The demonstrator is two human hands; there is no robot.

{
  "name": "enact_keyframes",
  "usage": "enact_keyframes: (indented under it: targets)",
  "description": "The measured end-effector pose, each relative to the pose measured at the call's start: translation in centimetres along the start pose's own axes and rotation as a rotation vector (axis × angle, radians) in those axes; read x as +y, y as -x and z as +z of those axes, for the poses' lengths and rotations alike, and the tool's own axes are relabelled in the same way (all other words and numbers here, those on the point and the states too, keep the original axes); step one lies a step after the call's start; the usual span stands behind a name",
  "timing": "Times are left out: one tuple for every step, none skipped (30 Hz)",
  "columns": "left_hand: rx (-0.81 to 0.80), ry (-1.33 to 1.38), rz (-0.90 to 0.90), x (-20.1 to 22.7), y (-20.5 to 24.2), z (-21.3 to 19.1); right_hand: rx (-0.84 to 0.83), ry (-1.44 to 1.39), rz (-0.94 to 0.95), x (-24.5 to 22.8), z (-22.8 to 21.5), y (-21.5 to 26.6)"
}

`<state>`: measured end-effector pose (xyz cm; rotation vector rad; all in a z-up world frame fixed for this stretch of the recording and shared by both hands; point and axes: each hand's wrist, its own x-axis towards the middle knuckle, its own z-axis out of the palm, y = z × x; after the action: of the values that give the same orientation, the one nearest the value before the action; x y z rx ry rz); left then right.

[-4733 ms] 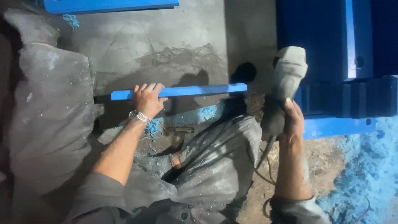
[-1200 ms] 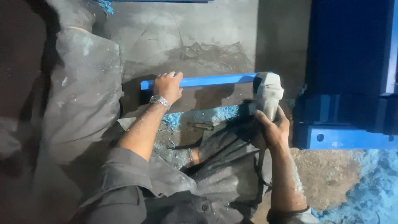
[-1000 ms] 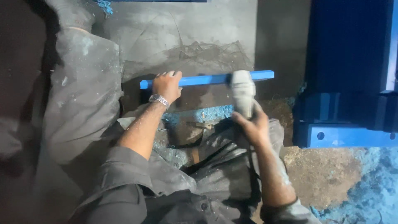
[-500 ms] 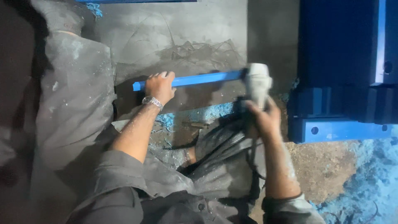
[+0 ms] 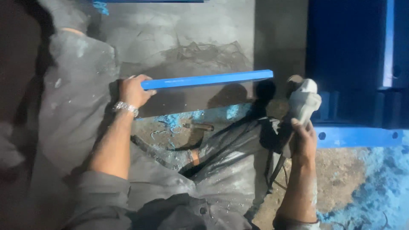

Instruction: Grind the edges of a blue plastic part using a handheld angle grinder.

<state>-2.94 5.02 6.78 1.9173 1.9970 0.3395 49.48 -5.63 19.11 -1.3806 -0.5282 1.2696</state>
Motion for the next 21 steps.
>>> enact_keyframes:
  targets:
    - [0.0,0.073,-0.006,0.0,0.4,-0.4,0.03,0.21,-0.011,0.3,0.8,0.4]
    - [0.001,0.145,-0.011,-0.1,0.7,-0.9,0.06,0.421,-0.025,0.5,1.7,0.8]
    - [0.007,0.142,-0.021,0.6,0.9,-0.8,0.048,0.421,-0.023,0.5,2.9,1.2]
    - [0.006,0.153,-0.004,1.3,1.0,-0.8,0.013,0.48,-0.012,0.4,4.2,1.6]
    - [0.001,0.167,0.017,2.0,1.2,-0.6,-0.016,0.539,-0.001,0.4,5.3,2.2]
    - [0.003,0.166,0.01,2.9,1.5,-0.3,-0.023,0.54,0.0,0.8,6.2,2.4]
    - [-0.008,0.185,0.012,4.1,1.5,0.2,-0.072,0.629,-0.032,1.0,6.9,2.6]
    - [-0.019,0.205,0.013,5.4,1.5,0.6,-0.121,0.718,-0.065,1.3,7.6,2.7]
    - [-0.021,0.21,0.011,5.7,1.7,1.3,-0.12,0.724,-0.063,1.3,8.5,2.9]
    - [-0.011,0.288,0.023,6.0,1.9,2.0,-0.116,0.796,-0.11,1.5,9.5,3.1]
    - [0.001,0.366,0.032,6.4,2.1,2.8,-0.115,0.868,-0.158,1.5,10.4,3.2]
    - [0.0,0.371,0.027,6.4,2.2,3.6,-0.117,0.875,-0.156,1.1,11.1,3.5]
    - [0.037,0.475,0.051,6.3,2.2,4.3,-0.114,0.775,-0.052,0.9,12.0,3.7]
    - [0.075,0.579,0.075,6.1,2.3,5.1,-0.109,0.675,0.05,0.8,12.9,4.0]
    - [0.072,0.582,0.067,6.3,2.6,5.6,-0.112,0.681,0.055,1.0,12.9,4.0]
    - [0.069,0.636,0.026,6.5,2.9,6.2,-0.129,0.626,0.055,1.2,13.0,4.0]
    - [0.072,0.69,-0.013,6.6,3.0,6.6,-0.148,0.57,0.05,1.4,13.3,3.8]
    - [0.075,0.692,-0.019,6.3,2.9,7.4,-0.153,0.574,0.051,1.4,13.5,3.8]
    - [0.041,0.724,-0.073,6.1,2.8,8.2,-0.155,0.652,0.023,1.2,13.6,3.7]
    - [0.007,0.755,-0.128,6.0,2.8,9.0,-0.156,0.73,-0.006,1.1,13.7,3.6]
    - [0.007,0.757,-0.135,6.1,3.0,8.7,-0.16,0.734,-0.002,1.1,13.8,3.6]
